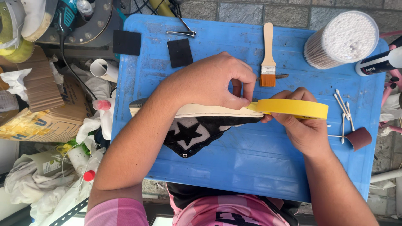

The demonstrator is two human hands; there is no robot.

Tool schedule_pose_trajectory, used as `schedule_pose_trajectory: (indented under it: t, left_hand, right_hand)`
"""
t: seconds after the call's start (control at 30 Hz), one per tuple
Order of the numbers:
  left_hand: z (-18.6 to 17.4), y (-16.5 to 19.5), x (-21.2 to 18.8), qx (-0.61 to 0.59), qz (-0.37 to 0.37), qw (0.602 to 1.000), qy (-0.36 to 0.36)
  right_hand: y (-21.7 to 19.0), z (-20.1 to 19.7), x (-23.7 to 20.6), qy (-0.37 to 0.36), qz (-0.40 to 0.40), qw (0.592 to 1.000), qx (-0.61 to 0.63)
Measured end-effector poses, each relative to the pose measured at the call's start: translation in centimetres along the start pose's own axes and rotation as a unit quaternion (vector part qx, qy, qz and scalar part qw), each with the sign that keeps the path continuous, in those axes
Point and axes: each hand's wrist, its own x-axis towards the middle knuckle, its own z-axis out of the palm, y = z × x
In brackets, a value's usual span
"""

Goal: The person applies yellow masking tape to the white rubber sole of a black sneaker. They tear off strips of tape and carefully press them along the sole's edge, smoothing each piece to ensure adhesion.

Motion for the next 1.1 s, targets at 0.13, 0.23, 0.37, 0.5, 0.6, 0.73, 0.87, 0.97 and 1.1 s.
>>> schedule_pose_trajectory:
  t: [0.13,0.23,0.37,0.5,0.6,0.73,0.87,0.97,1.1]
  left_hand:
    - [0.1,0.0,0.1,0.001,-0.008,1.0,0.001]
    - [0.1,-0.2,0.0,0.0,-0.021,1.0,0.0]
    - [-0.5,-0.8,-0.3,-0.021,-0.018,0.999,-0.017]
    - [-0.9,-1.3,-0.2,-0.036,-0.02,0.999,-0.028]
    - [-0.7,-1.6,-0.4,-0.043,-0.023,0.999,-0.022]
    - [-0.4,-1.7,-0.4,-0.026,-0.026,0.999,-0.016]
    - [-0.5,-1.6,-0.4,-0.03,-0.022,0.999,-0.021]
    - [-0.6,-1.6,-0.5,-0.028,-0.023,0.999,-0.023]
    - [-0.5,-1.7,-0.3,-0.018,-0.012,1.0,-0.019]
  right_hand:
    - [0.1,0.0,0.2,-0.001,-0.002,1.0,0.013]
    - [0.2,0.0,0.2,0.0,-0.002,0.999,0.032]
    - [0.4,0.1,0.0,0.008,0.0,0.998,0.054]
    - [0.7,0.3,-0.3,0.027,0.006,0.997,0.066]
    - [0.8,0.2,-0.4,0.03,0.007,0.997,0.067]
    - [0.9,0.2,-0.7,0.036,0.006,0.998,0.054]
    - [1.0,0.2,-0.7,0.037,0.019,0.998,0.049]
    - [1.0,0.2,-0.8,0.043,0.025,0.997,0.051]
    - [1.0,0.0,-0.7,0.035,0.014,0.996,0.079]
